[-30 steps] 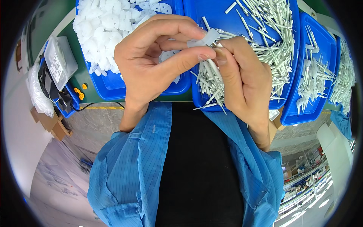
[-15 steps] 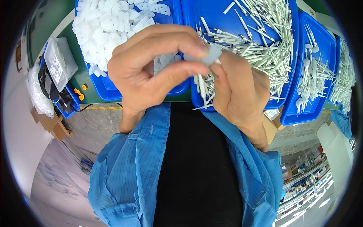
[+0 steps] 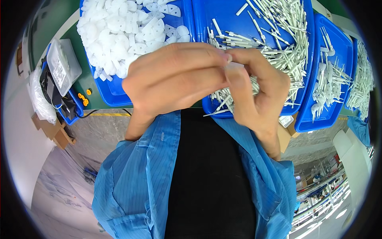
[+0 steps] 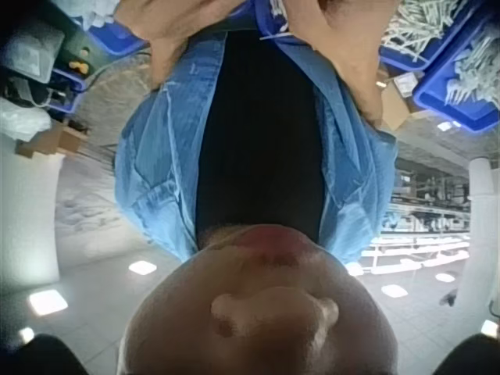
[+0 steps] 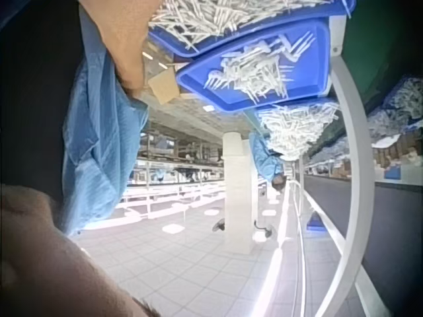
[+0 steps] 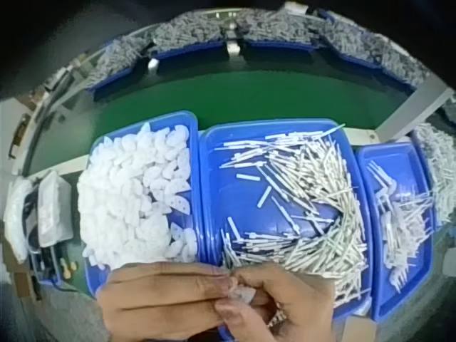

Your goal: The person repeatedly picks up a white plastic cap and a white plastic rod from blue trays. They insert the rod into the cap by hand and place the assembled unit into a third tray. The process is continuous and repetitive throughout the clip.

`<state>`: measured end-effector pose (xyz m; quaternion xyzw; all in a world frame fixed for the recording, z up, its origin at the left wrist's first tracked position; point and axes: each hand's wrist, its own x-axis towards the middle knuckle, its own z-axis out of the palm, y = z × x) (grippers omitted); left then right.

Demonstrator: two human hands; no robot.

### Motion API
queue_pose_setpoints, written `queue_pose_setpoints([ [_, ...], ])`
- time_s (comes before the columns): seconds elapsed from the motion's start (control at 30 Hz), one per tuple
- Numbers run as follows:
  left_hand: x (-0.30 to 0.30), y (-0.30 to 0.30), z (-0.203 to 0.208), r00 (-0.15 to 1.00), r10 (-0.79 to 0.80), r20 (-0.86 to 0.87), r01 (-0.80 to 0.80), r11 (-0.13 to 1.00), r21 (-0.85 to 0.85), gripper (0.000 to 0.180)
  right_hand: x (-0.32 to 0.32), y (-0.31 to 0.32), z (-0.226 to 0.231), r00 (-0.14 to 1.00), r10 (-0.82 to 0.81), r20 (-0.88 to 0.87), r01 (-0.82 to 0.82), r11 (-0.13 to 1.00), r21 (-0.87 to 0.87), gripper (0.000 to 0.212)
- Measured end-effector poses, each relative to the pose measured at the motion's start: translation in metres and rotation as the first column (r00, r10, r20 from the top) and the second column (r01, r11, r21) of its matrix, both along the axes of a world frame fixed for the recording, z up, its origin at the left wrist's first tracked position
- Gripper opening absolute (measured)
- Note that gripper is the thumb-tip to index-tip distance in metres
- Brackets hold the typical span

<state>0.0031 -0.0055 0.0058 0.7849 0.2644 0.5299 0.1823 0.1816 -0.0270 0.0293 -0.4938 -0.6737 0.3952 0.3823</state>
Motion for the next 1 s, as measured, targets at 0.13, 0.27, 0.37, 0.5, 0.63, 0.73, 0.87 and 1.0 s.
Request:
queue_pose_setpoints([
  [0.13, 0.002, 0.001, -0.009, 0.996, 0.082, 0.039, -0.077, 0.990, -0.116, 0.032, -0.017, -0.012, 0.001, 0.961, -0.190, -0.199, 0.128, 0.949, -0.288, 0.016],
  [0.27, -0.002, -0.007, 0.001, 0.979, 0.197, -0.057, -0.204, 0.895, -0.397, 0.046, 0.006, -0.012, 0.006, 0.959, -0.258, -0.114, 0.238, 0.957, -0.164, 0.041],
  [0.37, -0.005, 0.005, 0.013, 0.833, 0.386, -0.395, -0.486, 0.853, -0.191, 0.045, 0.057, -0.002, 0.019, 0.751, -0.633, 0.189, 0.610, 0.774, 0.168, 0.048],
  [0.5, -0.020, 0.010, -0.004, 0.661, 0.395, -0.639, -0.593, 0.796, -0.122, 0.040, 0.160, -0.004, 0.039, 0.444, -0.701, 0.558, 0.716, 0.652, 0.250, 0.045],
  [0.63, -0.014, 0.010, 0.002, 0.591, 0.388, -0.708, -0.597, 0.800, -0.060, 0.037, 0.149, 0.001, 0.047, 0.507, -0.570, 0.647, 0.599, 0.772, 0.211, 0.034],
  [0.73, -0.016, 0.024, 0.005, 0.572, 0.305, -0.761, -0.545, 0.835, -0.075, 0.033, 0.083, 0.014, 0.041, 0.832, -0.416, 0.366, 0.360, 0.908, 0.216, 0.024],
  [0.87, -0.022, 0.021, 0.013, 0.623, 0.203, -0.755, -0.510, 0.837, -0.196, 0.027, 0.061, 0.030, 0.018, 0.868, -0.008, 0.496, -0.048, 0.994, 0.100, 0.016],
  [1.0, -0.026, 0.023, 0.022, 0.622, 0.130, -0.772, -0.519, 0.807, -0.282, 0.024, 0.053, 0.027, -0.007, 0.790, -0.067, 0.609, 0.018, 0.996, 0.085, 0.011],
])
